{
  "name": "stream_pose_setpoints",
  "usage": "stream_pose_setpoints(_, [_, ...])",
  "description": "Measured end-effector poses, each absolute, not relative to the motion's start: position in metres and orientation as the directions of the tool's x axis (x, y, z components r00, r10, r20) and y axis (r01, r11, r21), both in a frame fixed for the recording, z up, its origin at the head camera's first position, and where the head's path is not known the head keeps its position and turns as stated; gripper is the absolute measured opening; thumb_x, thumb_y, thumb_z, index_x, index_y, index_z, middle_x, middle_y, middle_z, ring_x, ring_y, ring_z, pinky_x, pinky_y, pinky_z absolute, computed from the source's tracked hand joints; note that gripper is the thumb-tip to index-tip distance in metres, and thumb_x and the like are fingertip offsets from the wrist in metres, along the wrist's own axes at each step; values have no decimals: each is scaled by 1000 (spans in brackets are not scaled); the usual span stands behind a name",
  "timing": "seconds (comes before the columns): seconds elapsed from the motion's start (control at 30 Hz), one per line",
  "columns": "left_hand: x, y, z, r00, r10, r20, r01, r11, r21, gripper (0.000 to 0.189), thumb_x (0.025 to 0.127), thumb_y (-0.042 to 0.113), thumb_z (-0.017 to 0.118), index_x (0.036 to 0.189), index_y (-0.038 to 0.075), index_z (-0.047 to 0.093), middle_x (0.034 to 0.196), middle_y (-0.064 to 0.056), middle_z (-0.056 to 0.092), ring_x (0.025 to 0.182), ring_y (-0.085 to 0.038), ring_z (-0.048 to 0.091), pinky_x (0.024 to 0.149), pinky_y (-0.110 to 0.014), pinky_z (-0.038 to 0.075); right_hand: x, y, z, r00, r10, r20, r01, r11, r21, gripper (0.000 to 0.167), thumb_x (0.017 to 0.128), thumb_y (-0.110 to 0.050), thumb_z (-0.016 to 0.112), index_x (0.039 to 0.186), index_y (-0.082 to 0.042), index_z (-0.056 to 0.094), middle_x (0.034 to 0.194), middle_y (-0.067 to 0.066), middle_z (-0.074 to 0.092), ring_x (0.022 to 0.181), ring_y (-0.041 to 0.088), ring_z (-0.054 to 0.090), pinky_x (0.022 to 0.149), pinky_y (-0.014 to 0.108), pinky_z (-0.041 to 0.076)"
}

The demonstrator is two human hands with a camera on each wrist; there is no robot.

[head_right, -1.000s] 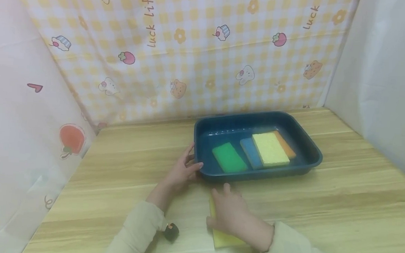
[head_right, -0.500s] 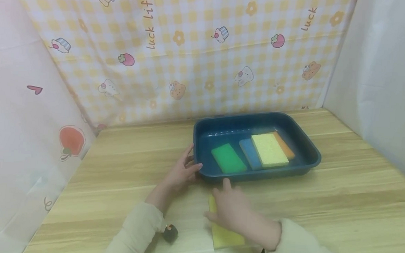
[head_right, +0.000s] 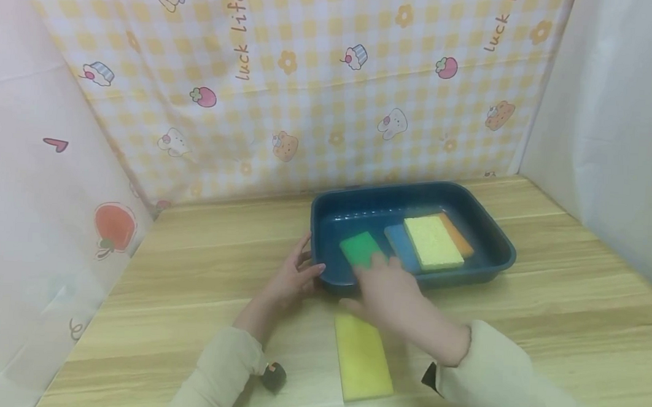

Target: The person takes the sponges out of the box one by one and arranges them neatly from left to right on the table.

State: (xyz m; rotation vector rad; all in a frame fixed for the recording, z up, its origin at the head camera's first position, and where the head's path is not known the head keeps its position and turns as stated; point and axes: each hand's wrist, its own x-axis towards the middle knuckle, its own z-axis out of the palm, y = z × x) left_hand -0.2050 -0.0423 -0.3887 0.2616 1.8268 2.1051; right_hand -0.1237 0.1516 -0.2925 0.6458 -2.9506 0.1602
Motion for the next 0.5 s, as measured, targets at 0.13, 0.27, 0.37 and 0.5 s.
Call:
stream_pose_setpoints(0.13, [-205,-43,-389,-924,373,-87,-139,-115,984,79,87,8,59,145,29,9,145,-20,15,125,-41,31,76,-52,48,-140,160,-287,-932,-347,107,-357,928,-105,57,75,-43,68,115,-3,58,111,25,50,85,41,50,59,46,50])
stream_pose_setpoints(0.27, [-206,-43,-390,-923,376,-84,-140,-125,982,78,87,8,58,145,29,10,145,-20,16,125,-41,31,76,-53,48,-159,169,-280,-952,-298,70,-305,943,-136,60,78,-42,66,120,-1,53,116,29,46,91,47,47,57,49,48])
stream_pose_setpoints(0.37, [-206,-43,-390,-922,380,-78,-139,-134,981,78,87,8,58,145,29,10,145,-20,16,125,-41,31,76,-53,48,-172,176,-274,-957,-283,55,-288,948,-136,62,80,-40,64,123,3,50,118,31,45,97,49,45,66,53,47])
stream_pose_setpoints(0.5, [-206,-43,-390,-922,379,-78,-139,-135,981,78,87,8,59,145,30,10,145,-19,16,124,-41,32,76,-53,48,-190,185,-264,-961,-276,15,-275,952,-132,64,83,-39,60,125,7,45,119,32,45,107,48,42,87,58,36])
